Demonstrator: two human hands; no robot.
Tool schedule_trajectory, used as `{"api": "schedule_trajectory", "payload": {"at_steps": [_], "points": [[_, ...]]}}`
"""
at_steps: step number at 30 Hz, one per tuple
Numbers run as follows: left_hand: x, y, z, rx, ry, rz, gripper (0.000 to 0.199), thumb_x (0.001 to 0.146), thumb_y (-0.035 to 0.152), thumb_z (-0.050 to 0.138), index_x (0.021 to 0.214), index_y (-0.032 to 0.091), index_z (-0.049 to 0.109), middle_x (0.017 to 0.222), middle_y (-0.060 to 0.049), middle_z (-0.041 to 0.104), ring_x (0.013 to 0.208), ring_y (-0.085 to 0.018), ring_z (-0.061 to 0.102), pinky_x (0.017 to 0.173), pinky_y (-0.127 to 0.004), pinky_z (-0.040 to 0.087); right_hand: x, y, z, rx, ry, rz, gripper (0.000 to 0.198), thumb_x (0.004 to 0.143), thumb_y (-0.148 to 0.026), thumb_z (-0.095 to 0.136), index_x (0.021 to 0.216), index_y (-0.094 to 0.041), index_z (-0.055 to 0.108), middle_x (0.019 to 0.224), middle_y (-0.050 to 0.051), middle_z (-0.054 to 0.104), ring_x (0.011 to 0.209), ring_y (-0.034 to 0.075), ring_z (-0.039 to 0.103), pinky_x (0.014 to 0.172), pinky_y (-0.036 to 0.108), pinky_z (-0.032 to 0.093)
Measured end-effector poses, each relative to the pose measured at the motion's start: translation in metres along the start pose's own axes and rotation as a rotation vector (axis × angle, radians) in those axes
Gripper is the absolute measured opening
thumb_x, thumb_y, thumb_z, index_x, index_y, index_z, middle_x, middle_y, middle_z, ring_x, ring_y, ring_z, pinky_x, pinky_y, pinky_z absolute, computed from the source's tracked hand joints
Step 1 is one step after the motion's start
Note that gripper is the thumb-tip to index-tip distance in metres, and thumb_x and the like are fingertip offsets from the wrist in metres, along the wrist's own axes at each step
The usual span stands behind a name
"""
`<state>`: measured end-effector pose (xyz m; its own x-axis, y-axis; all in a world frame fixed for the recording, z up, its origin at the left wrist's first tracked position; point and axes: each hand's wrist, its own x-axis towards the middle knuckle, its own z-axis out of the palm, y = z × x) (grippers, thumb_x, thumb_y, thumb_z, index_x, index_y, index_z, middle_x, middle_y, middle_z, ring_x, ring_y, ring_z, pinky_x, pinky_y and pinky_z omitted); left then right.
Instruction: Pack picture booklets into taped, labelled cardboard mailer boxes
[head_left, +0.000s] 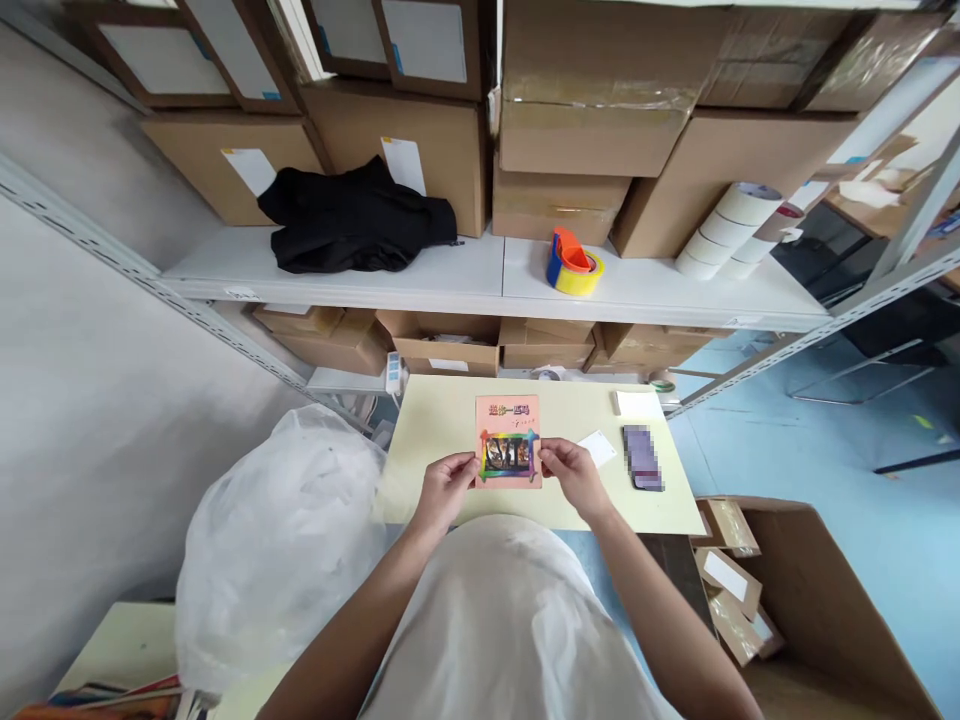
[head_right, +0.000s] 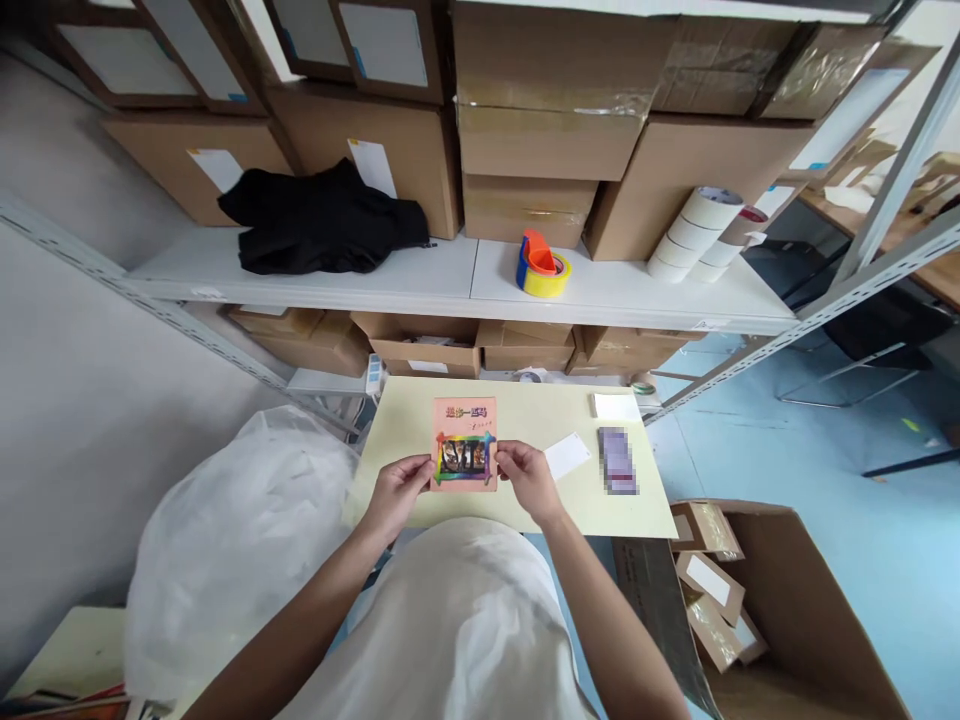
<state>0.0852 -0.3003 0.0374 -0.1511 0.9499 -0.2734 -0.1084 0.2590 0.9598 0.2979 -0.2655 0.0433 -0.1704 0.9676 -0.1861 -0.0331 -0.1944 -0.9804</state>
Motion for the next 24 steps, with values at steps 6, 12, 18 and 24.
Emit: {"api": "schedule_trajectory", "payload": {"at_steps": [6, 12, 18, 24], "points": [[0.0, -0.01, -0.019, 0.08, -0.008, 0.057, 0.046, 0.07, 0.047, 0.069, 0.103, 0.014, 0.069, 0.07, -0.002, 0.067, 0.062, -0.014, 0.06, 0.064, -0.026, 0.05, -0.008, 0.013, 0.028, -0.076, 0.074, -0.01, 0.039, 0.079, -0.05, 0.06, 0.094, -0.016, 0.068, 0.078, 0.004, 0.07, 0.063, 0.014, 0.06, 0.054, 0.025, 0.05], [-0.003, -0.023, -0.041, 0.152, -0.093, 0.101, 0.04, 0.077, 0.039, 0.063, 0.109, 0.016, 0.066, 0.094, -0.008, 0.068, 0.074, -0.015, 0.064, 0.071, -0.03, 0.054, -0.015, 0.026, 0.048, -0.09, 0.133, 0.031, 0.043, 0.078, -0.055, 0.058, 0.094, -0.015, 0.066, 0.082, 0.007, 0.071, 0.066, 0.017, 0.062, 0.052, 0.027, 0.052], [-0.001, -0.041, -0.07, 0.272, -0.116, 0.108, 0.046, 0.074, 0.029, 0.062, 0.12, 0.021, 0.061, 0.102, -0.006, 0.062, 0.082, -0.015, 0.063, 0.072, -0.029, 0.055, -0.023, 0.042, 0.077, -0.168, 0.082, 0.051, 0.043, 0.082, -0.049, 0.055, 0.107, -0.015, 0.065, 0.089, 0.008, 0.07, 0.066, 0.016, 0.061, 0.059, 0.029, 0.052], [0.009, -0.051, -0.092, 0.306, -0.117, 0.114, 0.044, 0.078, 0.034, 0.058, 0.121, 0.023, 0.061, 0.095, -0.005, 0.057, 0.082, -0.016, 0.06, 0.066, -0.029, 0.056, -0.013, 0.055, 0.092, -0.218, 0.101, 0.079, 0.039, 0.078, -0.044, 0.06, 0.107, -0.019, 0.069, 0.095, 0.008, 0.067, 0.072, 0.017, 0.063, 0.064, 0.032, 0.055]]}}
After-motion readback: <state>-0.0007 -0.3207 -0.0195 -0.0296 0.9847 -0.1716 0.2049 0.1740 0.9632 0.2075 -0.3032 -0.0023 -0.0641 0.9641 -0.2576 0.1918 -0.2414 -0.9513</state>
